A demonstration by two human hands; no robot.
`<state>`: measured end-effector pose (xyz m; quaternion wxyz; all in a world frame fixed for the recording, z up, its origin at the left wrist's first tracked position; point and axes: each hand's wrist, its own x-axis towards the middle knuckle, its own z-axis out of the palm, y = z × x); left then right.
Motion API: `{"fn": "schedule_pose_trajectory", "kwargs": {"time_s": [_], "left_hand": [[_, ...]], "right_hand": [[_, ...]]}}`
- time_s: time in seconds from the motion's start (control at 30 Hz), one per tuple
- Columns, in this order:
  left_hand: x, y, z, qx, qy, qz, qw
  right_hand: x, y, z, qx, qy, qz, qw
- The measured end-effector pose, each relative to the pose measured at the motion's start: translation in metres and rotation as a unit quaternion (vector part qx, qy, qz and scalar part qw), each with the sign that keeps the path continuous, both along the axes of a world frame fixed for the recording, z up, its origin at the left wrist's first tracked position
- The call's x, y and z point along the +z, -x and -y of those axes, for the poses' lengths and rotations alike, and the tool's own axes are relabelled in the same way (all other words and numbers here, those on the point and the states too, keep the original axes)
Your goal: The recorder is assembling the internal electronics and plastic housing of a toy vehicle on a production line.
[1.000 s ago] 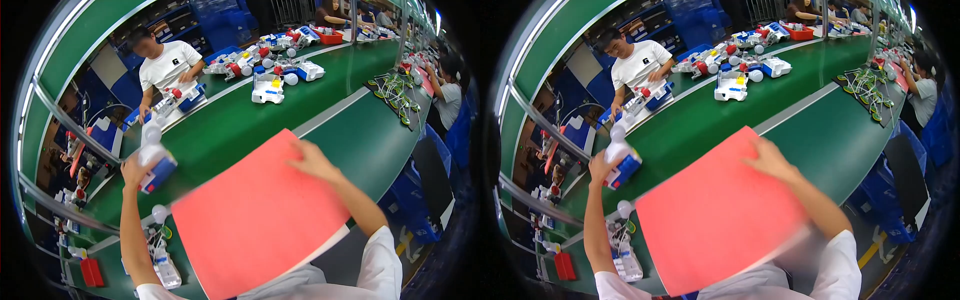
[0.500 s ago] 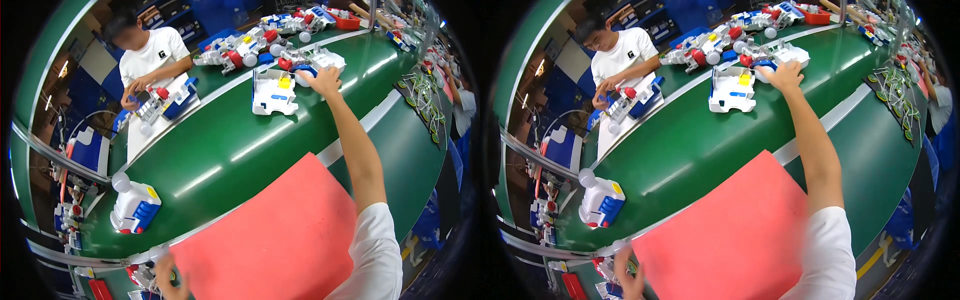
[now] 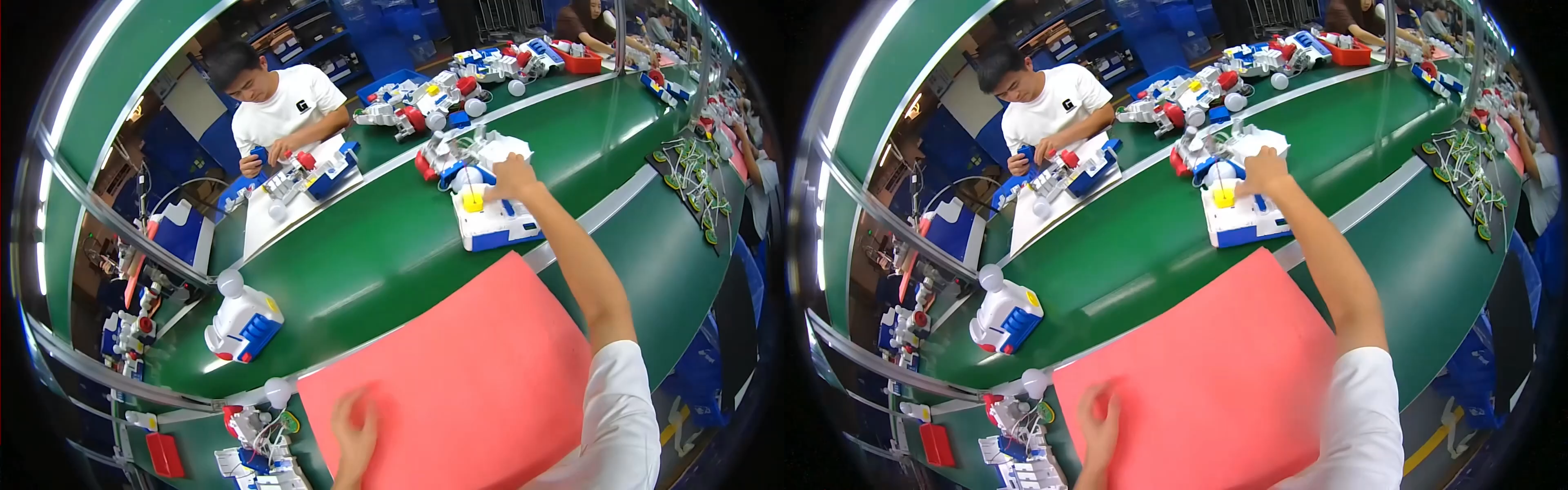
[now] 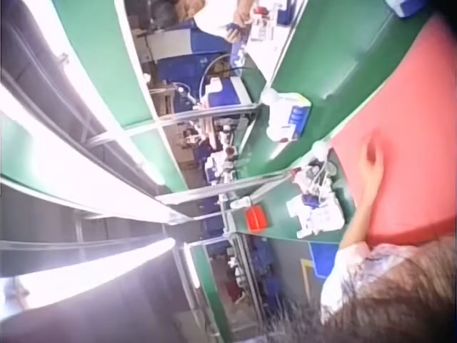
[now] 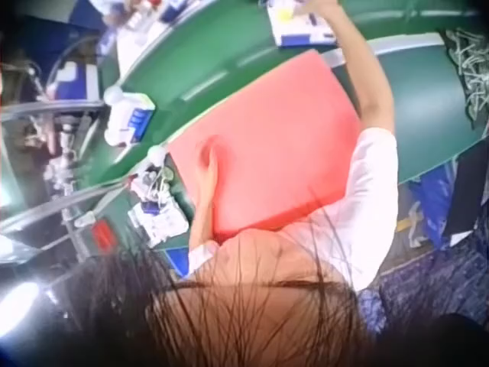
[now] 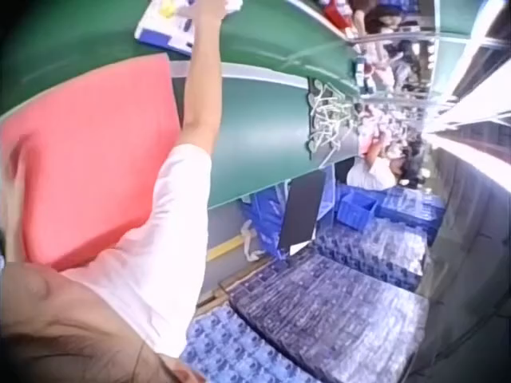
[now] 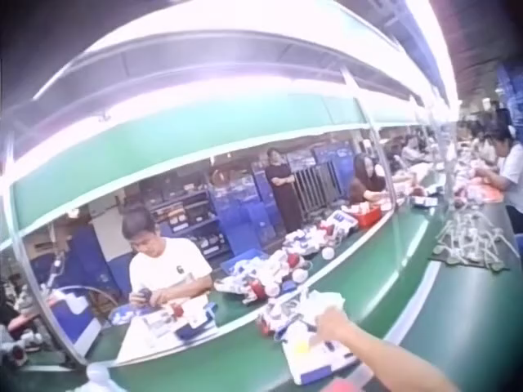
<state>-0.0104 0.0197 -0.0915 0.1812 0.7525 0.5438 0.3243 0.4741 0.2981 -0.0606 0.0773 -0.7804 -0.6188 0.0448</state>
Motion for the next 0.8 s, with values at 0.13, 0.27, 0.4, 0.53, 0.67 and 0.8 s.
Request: {"fn": "schedule_pose_trajectory", "kwargs": {"time_s": [0.13,0.27,0.4,0.53,0.67,0.8], "left_hand": [[0.017,-0.095,-0.106,-0.152,0.210,0.263,0.929],[0.029,-0.175,-0.165,-0.077,0.521,0.446,0.724],[0.010,-0.208,-0.176,-0.065,0.482,0.450,0.749],[0.007,-0.191,-0.162,-0.058,0.417,0.398,0.815],[0.058,-0.141,-0.082,-0.118,0.445,0.375,0.805],[0.073,-0.086,0.039,-0.193,0.404,0.389,0.805]], "right_hand": [[-0.010,0.021,0.010,0.061,-0.059,0.028,0.996],[-0.007,0.028,0.024,0.095,-0.061,-0.029,0.993],[0.001,0.048,0.052,0.133,-0.063,-0.019,0.989],[0.034,0.068,0.098,0.186,-0.092,0.015,0.978],[0.089,0.097,0.166,0.290,-0.101,-0.006,0.952],[0.109,0.138,0.244,0.395,-0.127,-0.043,0.909]]}}
